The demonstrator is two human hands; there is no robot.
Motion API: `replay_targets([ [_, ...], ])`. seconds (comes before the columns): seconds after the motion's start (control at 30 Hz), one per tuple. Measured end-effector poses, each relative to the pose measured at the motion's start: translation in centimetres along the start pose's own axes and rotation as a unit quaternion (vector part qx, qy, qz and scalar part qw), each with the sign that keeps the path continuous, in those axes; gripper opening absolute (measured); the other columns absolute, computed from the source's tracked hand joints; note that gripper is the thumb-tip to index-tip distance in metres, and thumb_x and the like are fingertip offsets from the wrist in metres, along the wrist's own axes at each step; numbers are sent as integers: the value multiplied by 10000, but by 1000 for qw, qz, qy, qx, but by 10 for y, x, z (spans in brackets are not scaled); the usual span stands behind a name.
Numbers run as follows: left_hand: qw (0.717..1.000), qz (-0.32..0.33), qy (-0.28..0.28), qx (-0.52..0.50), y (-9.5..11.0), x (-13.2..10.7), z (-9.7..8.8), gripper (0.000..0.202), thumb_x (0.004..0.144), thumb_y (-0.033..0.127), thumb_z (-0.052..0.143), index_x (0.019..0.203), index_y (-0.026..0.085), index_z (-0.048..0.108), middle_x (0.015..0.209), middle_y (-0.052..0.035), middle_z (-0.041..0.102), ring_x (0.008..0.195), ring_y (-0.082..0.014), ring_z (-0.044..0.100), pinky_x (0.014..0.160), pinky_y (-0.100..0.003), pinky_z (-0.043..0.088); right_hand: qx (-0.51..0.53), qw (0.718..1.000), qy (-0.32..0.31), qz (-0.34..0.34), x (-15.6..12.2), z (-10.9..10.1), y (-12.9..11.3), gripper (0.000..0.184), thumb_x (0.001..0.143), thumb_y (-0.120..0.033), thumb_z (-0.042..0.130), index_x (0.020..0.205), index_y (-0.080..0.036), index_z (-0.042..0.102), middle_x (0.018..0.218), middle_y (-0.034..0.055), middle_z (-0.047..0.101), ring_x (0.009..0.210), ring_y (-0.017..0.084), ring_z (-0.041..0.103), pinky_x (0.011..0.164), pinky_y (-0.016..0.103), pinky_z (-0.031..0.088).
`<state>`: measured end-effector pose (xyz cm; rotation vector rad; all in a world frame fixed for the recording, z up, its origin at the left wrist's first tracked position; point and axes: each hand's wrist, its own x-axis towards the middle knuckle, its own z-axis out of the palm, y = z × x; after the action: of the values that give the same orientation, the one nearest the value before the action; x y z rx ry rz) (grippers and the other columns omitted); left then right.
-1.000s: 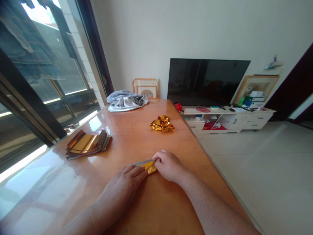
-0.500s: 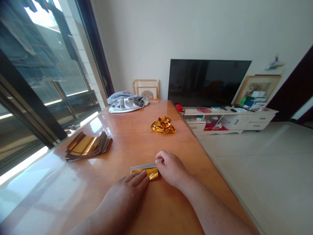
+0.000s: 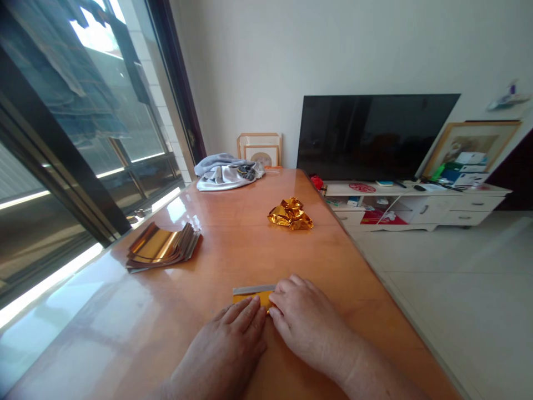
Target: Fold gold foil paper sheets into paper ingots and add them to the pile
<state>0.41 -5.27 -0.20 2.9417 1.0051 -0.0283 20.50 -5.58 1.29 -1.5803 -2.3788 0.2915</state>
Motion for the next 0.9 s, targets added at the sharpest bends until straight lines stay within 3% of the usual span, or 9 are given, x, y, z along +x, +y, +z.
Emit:
replay_targets([
  [0.5,999,-18,-20,-41,4,3,-17,326,1000,258,422,1204,197,669,1270,-115,631,1186,-270,555,1030,-440,454,2,1000,3,31,-8,2,-4,129,926,-260,563,924,-246,691,947,55,675,894,225,590,828,360,434],
  [0.9,999,-19,-4,-32,5,1,-6,391,1016,262,372,1333,181,587,1377,-133,573,1230,-286,534,1043,-458,444,-22,999,4,31,-6,-1,-8,154,927,-251,564,1002,-249,699,1013,61,673,951,243,569,875,395,429],
])
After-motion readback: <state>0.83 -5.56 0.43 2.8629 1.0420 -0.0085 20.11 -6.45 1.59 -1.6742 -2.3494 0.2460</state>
